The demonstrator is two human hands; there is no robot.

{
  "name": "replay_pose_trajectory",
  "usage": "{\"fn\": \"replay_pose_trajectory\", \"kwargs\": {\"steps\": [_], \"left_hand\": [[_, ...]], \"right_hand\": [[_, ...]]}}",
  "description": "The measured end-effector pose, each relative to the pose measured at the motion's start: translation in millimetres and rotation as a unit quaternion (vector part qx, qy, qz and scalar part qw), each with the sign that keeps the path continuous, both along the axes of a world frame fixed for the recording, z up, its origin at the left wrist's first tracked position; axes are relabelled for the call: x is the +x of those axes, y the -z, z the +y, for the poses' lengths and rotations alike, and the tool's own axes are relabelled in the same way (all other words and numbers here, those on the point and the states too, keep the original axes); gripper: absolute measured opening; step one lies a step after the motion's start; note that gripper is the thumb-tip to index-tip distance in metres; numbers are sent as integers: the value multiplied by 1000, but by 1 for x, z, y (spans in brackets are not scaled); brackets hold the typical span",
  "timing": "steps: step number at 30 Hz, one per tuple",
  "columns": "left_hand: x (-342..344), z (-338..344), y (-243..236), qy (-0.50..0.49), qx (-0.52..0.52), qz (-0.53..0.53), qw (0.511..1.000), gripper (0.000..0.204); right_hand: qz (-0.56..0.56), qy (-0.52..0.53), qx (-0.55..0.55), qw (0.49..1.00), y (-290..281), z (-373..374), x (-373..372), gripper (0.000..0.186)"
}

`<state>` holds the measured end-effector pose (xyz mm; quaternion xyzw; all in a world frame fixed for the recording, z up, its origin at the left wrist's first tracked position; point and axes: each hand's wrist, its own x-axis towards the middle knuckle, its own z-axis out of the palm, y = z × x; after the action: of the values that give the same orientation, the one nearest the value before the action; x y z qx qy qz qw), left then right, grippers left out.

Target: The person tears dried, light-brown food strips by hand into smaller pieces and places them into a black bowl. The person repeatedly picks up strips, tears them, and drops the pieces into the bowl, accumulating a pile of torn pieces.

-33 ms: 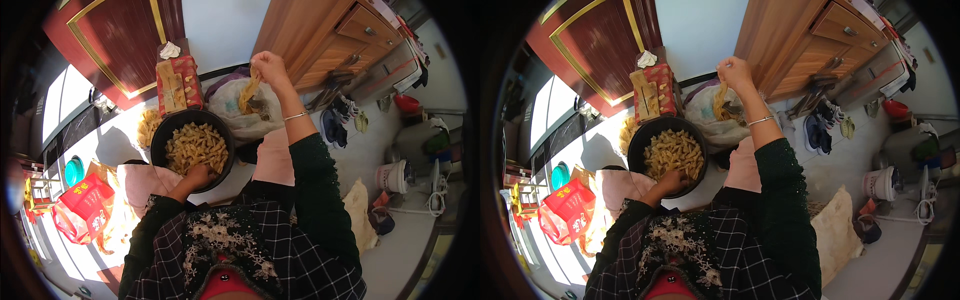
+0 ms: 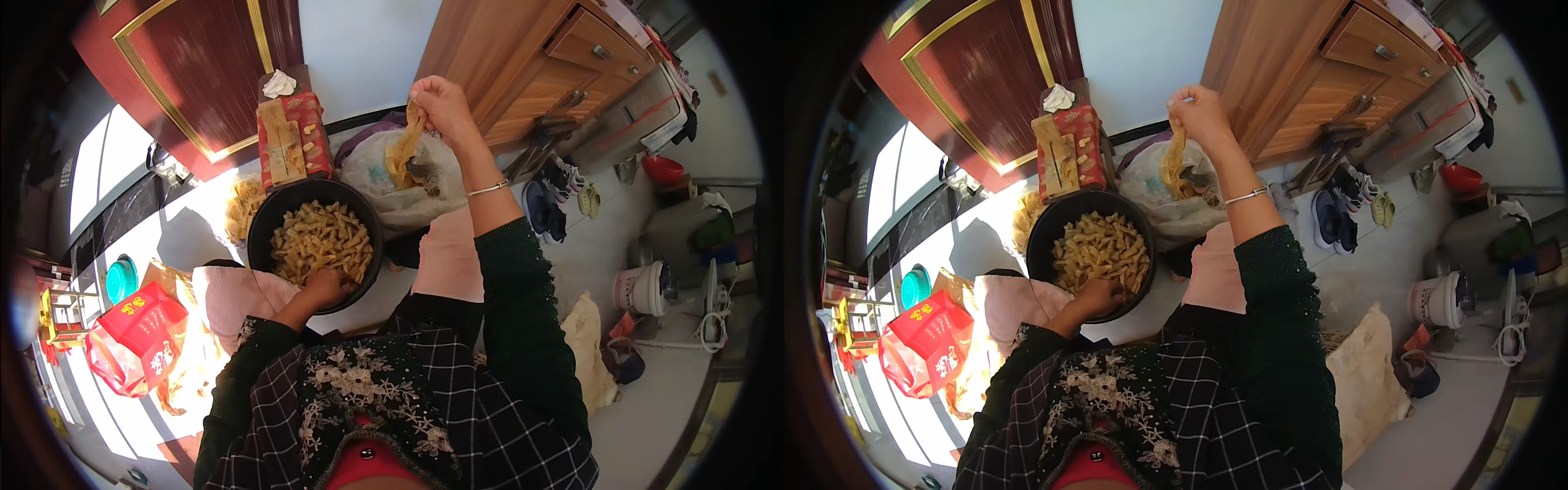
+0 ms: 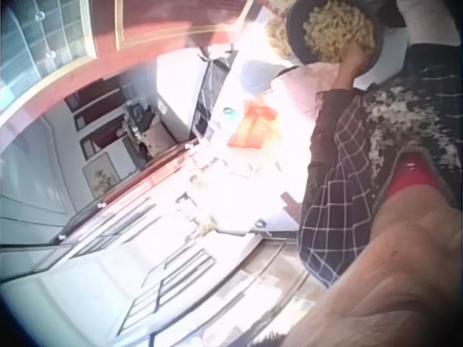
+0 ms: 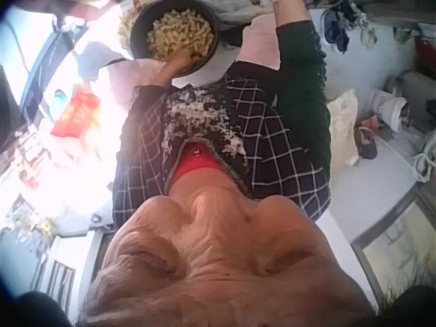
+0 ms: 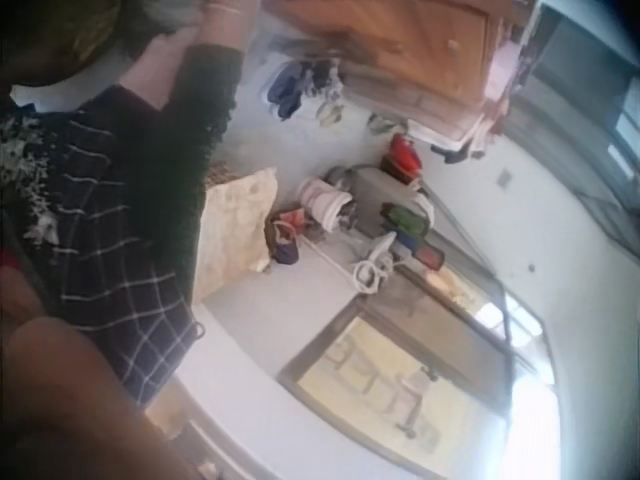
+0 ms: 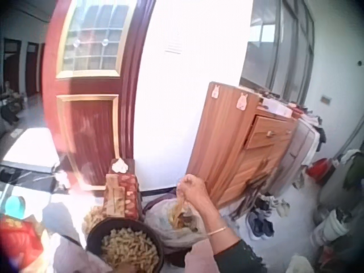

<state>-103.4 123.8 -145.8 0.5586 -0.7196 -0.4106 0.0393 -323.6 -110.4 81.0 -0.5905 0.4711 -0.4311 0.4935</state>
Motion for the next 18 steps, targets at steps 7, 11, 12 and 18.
{"fn": "replay_pose_trajectory", "kwargs": {"steps": [7,11,12,18], "left_hand": [[1,11,-41,-90,34,137,986,23],[5,3,-74,-176,-105,264,943,28],[1,-3,-87,-210,-126,330,911,34],[-31,-31,-206,-186,-424,271,844,49]], "right_hand": [[-216,-122,-175,953,-111,73,31,3],[-328,-203,-243,890,-172,107,57,7],[-351,-213,-242,879,-181,113,61,9],[-457,-418,-222,753,-200,130,86,15]]}}
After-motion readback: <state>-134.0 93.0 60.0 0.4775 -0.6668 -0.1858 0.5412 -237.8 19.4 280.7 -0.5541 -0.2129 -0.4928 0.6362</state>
